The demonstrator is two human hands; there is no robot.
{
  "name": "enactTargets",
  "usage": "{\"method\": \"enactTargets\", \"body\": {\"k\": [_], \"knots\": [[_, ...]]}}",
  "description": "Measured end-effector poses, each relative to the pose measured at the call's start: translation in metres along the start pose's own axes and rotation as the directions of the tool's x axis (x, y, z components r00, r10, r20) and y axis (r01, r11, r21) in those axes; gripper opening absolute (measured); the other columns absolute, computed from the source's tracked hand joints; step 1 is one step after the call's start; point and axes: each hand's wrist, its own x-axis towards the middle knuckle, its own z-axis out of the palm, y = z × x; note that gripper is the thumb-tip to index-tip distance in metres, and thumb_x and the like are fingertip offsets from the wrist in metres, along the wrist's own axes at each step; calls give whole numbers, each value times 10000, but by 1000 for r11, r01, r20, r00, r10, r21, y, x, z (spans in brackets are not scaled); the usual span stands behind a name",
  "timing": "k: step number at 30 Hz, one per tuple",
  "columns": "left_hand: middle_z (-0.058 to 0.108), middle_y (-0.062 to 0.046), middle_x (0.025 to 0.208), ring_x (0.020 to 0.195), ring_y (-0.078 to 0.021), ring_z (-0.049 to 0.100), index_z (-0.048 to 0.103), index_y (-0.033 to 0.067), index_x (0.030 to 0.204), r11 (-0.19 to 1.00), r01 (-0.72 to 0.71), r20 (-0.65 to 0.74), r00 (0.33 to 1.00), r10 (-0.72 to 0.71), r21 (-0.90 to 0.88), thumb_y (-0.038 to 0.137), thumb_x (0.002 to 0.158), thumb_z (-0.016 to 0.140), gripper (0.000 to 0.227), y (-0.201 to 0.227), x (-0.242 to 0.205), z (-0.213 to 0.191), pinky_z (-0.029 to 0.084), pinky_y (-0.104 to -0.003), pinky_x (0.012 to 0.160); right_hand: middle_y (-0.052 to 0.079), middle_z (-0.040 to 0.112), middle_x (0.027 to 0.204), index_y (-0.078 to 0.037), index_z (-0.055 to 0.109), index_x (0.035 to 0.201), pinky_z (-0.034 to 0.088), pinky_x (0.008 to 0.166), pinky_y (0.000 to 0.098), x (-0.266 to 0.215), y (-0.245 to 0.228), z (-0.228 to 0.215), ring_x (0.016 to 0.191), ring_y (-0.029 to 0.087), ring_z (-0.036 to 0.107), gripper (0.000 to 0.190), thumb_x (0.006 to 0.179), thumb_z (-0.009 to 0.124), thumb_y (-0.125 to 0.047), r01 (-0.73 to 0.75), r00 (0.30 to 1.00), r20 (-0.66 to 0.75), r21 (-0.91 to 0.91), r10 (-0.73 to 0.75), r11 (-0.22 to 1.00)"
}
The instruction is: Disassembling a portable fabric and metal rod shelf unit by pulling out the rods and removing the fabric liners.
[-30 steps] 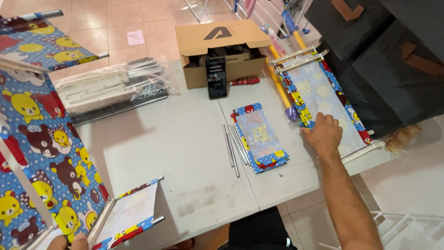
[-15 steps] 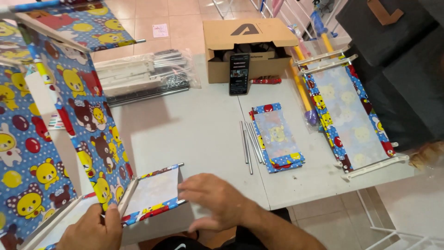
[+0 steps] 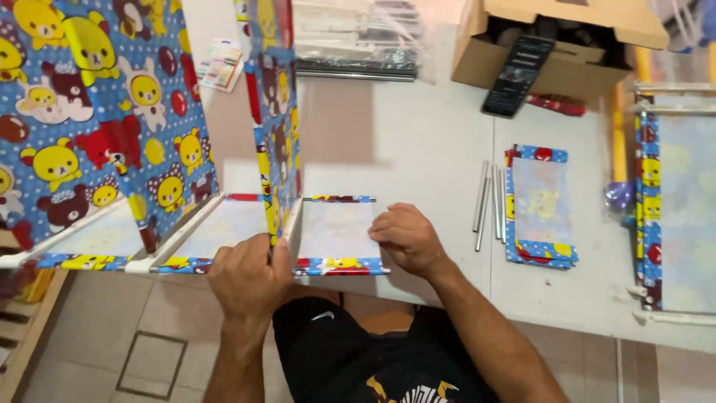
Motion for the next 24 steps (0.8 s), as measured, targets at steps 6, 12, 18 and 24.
{"method": "enactTargets", "body": {"k": [6,12,18,24], "knots": [[516,10,531,550,-215,615,654,153,725,994,-15,-131,991,1,-110,316,937,684,269,-11,-18,19,495,-348,641,-30,776,883,-156,757,849,542,977,437,-47,9,-10,916,220,740,126,956,695,-132,-95,994,-73,-207,81,974],[581,-81,627,575,-314,538,597,85,682,999,-38,-58,998,40,26,226,971,688,334,-9,-29,5,418,-429,606,118,762,956,-15,691,912,559,885,466,-71,-1,-51,900,297,737,94,974,621,-15,-122,991,-80,-202,108,972],[616,-79,655,566,-260,541,569,70,684,995,-20,60,998,14,94,261,1054,704,437,-32,-38,-8,393,-379,594,133,753,1048,-41,674,983,546,931,468,-111,16,-72,1032,343,736,212,974,691,-251,-202,962,-197,-45,189,978],[661,-85,684,568,-224,574,596,40,697,988,18,140,989,-40,156,319,1082,689,484,-51,-54,1,427,-343,611,181,730,1005,-90,585,1126,615,836,429,-113,1,-128,941,328,743,364,1044,581,-445,-313,804,-399,347,441,884]]}}
